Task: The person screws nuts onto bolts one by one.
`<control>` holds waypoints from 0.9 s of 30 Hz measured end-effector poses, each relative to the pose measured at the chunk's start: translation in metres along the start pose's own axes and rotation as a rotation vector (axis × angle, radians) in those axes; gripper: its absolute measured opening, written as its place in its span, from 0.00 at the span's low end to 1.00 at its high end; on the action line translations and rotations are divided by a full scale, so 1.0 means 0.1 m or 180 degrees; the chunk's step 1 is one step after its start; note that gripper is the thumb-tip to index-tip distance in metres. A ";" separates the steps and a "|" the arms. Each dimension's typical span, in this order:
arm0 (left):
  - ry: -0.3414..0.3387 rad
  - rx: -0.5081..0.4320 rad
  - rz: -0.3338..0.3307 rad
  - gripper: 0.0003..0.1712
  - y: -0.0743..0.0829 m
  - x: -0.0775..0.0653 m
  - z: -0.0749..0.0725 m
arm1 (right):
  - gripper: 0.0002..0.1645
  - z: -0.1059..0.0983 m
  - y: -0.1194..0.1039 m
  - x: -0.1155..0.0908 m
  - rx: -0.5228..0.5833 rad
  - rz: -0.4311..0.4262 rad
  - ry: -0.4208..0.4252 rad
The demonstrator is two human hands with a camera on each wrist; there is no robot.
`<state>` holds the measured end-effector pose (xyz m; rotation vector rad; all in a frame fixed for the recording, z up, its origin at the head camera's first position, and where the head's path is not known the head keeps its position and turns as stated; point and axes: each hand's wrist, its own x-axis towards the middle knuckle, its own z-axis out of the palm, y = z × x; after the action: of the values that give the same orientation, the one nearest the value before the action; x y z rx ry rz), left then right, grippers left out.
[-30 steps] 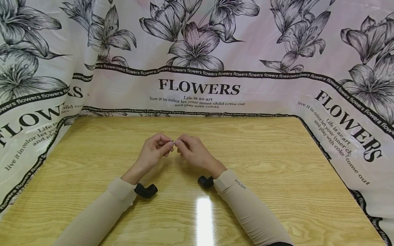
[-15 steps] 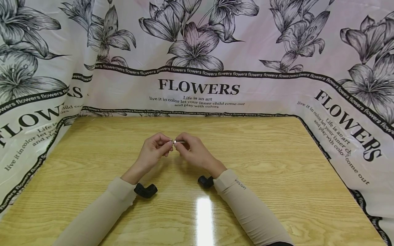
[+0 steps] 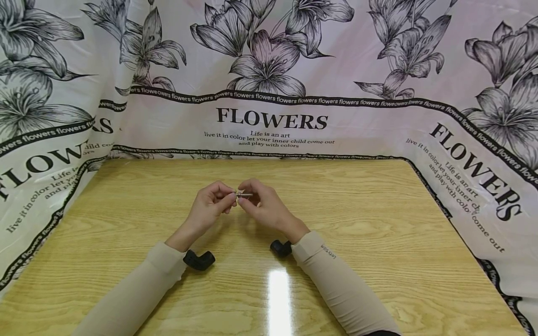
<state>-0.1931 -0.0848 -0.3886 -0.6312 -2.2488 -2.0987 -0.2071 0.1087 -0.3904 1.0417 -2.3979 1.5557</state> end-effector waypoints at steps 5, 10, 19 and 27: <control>0.0001 0.0042 0.0038 0.06 -0.02 0.00 0.00 | 0.07 0.01 -0.07 0.01 0.0034 0.0052 -0.0056; -0.0015 0.0042 0.0096 0.06 -0.04 0.01 -0.01 | 0.10 0.01 -0.07 0.00 -0.0057 0.0237 -0.0066; -0.0055 -0.0027 0.0044 0.05 0.07 -0.01 -0.01 | 0.13 0.00 0.03 0.00 -0.0079 0.0213 -0.0084; -0.0040 0.0008 0.0059 0.06 0.01 0.00 -0.03 | 0.12 -0.01 0.02 -0.01 -0.0009 0.0233 -0.0071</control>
<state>-0.1933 -0.0873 -0.3874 -0.6643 -2.2428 -2.0892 -0.2081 0.1107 -0.3916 0.9864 -2.4792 1.5709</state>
